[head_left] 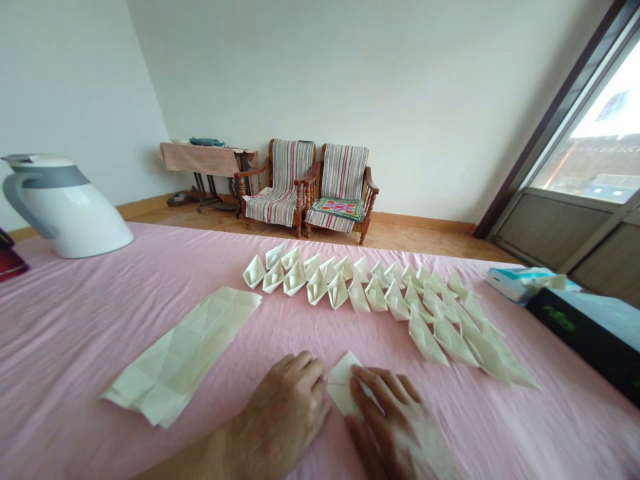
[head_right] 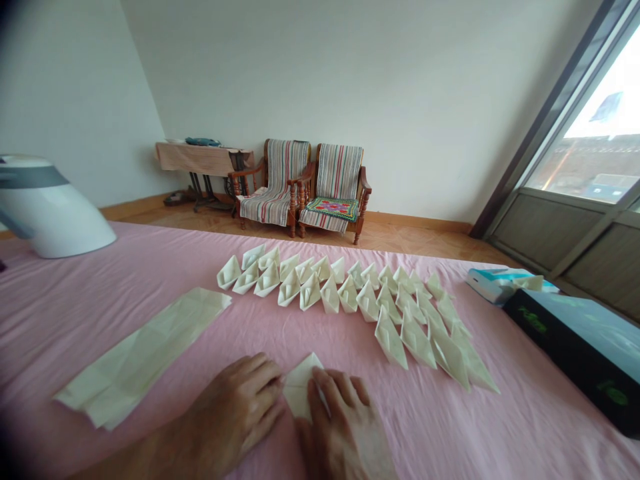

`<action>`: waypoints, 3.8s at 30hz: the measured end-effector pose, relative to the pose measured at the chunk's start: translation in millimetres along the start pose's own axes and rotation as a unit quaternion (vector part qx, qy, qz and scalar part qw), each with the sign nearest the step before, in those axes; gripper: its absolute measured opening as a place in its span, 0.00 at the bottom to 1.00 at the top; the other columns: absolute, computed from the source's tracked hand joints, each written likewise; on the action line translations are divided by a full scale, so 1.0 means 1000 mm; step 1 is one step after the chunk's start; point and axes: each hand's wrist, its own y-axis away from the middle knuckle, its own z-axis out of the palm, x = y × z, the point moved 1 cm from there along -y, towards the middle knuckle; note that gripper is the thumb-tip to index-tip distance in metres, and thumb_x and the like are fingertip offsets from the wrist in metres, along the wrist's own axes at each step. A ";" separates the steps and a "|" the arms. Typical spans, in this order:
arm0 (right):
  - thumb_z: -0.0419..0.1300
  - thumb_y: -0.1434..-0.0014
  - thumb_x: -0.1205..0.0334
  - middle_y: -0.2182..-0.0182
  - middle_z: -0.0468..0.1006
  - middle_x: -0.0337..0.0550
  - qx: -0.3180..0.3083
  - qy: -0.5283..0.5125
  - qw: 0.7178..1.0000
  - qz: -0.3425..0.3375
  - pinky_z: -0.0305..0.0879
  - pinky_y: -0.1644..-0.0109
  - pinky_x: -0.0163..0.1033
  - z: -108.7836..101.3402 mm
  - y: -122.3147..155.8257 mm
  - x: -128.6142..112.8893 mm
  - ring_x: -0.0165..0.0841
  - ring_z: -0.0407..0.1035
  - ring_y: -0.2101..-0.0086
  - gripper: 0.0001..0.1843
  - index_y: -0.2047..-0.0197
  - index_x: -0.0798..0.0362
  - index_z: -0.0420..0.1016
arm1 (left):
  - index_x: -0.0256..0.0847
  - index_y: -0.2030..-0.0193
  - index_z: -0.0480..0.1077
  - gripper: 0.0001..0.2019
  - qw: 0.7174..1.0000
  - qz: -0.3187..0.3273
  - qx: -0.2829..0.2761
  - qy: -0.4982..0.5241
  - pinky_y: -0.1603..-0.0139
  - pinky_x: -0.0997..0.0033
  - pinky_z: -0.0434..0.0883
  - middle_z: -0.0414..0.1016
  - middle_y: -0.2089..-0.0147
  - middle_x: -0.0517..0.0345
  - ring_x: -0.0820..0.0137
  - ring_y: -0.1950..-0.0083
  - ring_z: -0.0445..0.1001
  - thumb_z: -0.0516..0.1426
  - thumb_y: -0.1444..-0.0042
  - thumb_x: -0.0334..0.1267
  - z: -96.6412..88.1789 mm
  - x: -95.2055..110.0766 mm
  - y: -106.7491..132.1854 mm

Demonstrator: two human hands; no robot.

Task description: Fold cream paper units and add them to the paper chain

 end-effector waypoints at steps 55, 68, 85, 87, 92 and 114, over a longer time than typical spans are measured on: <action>0.51 0.38 0.61 0.53 0.73 0.51 0.061 -0.059 0.978 0.190 0.72 0.56 0.46 0.003 0.012 0.013 0.41 0.71 0.54 0.20 0.43 0.53 0.61 | 0.38 0.73 0.67 0.09 0.881 -0.172 0.155 0.412 0.64 0.73 0.65 0.67 0.72 0.61 0.70 0.67 0.68 0.57 0.43 0.35 0.006 -0.027 -0.016; 0.55 0.35 0.53 0.59 0.76 0.46 0.089 -0.098 0.983 0.128 0.68 0.58 0.45 -0.011 -0.007 -0.007 0.40 0.72 0.60 0.15 0.47 0.49 0.64 | 0.40 0.70 0.68 0.07 0.877 -0.086 0.184 0.436 0.56 0.71 0.69 0.73 0.61 0.56 0.68 0.59 0.74 0.55 0.40 0.33 -0.006 -0.001 -0.014; 0.53 0.41 0.78 0.68 0.72 0.43 0.145 -0.032 0.988 0.027 0.64 0.67 0.38 -0.018 -0.005 -0.002 0.32 0.67 0.70 0.25 0.41 0.53 0.67 | 0.39 0.61 0.71 0.09 0.954 0.061 0.290 0.036 0.41 0.56 0.52 0.78 0.55 0.56 0.65 0.49 0.70 0.52 0.38 0.24 -0.019 0.009 -0.001; 0.53 0.40 0.77 0.69 0.72 0.43 0.141 -0.033 0.989 0.018 0.64 0.68 0.38 -0.017 -0.004 -0.002 0.32 0.67 0.71 0.21 0.45 0.54 0.69 | 0.39 0.59 0.71 0.11 0.953 0.079 0.293 0.022 0.39 0.57 0.51 0.78 0.53 0.56 0.65 0.48 0.70 0.50 0.37 0.23 -0.018 0.012 0.001; 0.51 0.38 0.75 0.68 0.70 0.43 0.153 -0.083 0.982 0.072 0.62 0.68 0.37 -0.012 -0.001 0.006 0.32 0.66 0.71 0.12 0.56 0.52 0.70 | 0.40 0.60 0.69 0.06 0.955 0.067 0.272 0.099 0.43 0.60 0.56 0.77 0.56 0.57 0.65 0.51 0.70 0.56 0.39 0.26 -0.019 0.010 -0.005; 0.50 0.49 0.78 0.73 0.69 0.40 0.036 -0.078 0.983 0.163 0.56 0.69 0.40 0.004 0.002 0.015 0.37 0.63 0.72 0.13 0.67 0.49 0.62 | 0.35 0.61 0.69 0.09 0.967 0.152 0.184 0.085 0.57 0.66 0.66 0.70 0.64 0.55 0.68 0.63 0.65 0.48 0.33 0.26 -0.004 -0.004 -0.007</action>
